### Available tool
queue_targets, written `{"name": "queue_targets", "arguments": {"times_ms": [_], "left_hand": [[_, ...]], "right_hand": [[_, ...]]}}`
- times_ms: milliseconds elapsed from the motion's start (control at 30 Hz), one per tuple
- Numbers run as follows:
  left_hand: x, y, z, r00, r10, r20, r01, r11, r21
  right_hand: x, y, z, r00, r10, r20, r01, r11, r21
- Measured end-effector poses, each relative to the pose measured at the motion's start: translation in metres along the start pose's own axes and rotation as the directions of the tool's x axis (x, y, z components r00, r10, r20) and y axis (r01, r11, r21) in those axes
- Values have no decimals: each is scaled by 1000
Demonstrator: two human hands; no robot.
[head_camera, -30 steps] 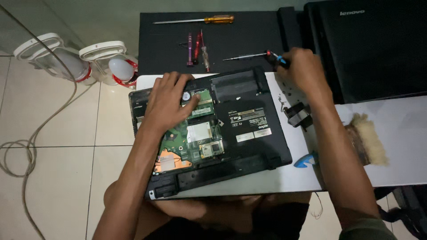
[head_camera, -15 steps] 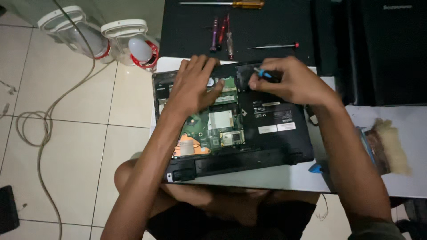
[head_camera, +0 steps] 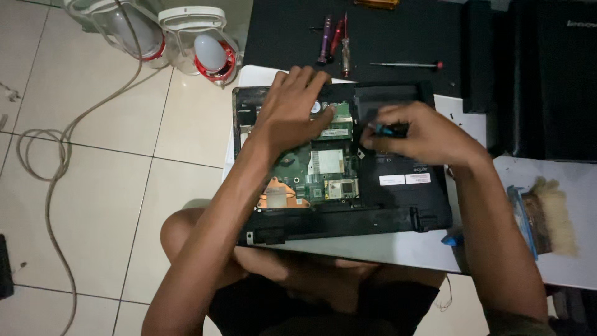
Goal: The person sits on the floor and uses a screwdriver to remove screws from the back panel of a laptop. They then lift the panel to expose the internal components, including the motherboard and battery, and continue to unscrew parts inside the chassis.
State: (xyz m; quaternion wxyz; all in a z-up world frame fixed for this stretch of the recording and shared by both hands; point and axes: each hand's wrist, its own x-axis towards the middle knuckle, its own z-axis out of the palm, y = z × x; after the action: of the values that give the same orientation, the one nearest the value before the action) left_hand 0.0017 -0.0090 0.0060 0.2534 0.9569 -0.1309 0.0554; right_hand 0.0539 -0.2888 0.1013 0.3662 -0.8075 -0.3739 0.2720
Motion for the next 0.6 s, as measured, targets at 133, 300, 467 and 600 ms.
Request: {"name": "queue_targets", "arguments": {"times_ms": [133,300,467,600], "left_hand": [[1,-9,12,998,28,-60,-27,1000,8],[0,-11,13,995,51,-81,-51,999,-5],[0,-11,15,997,44,-58,-44,999,-8],[0,-10,10,998,41,-43,-40,999,20]], "right_hand": [[-7,-3,13,999,35,21,-34,999,-10],[-6,-13,15,996,88,12,-86,989,-121],[-5,-14,16,994,106,12,-102,979,-175],[-4,-5,20,996,93,9,-89,976,-198]]}}
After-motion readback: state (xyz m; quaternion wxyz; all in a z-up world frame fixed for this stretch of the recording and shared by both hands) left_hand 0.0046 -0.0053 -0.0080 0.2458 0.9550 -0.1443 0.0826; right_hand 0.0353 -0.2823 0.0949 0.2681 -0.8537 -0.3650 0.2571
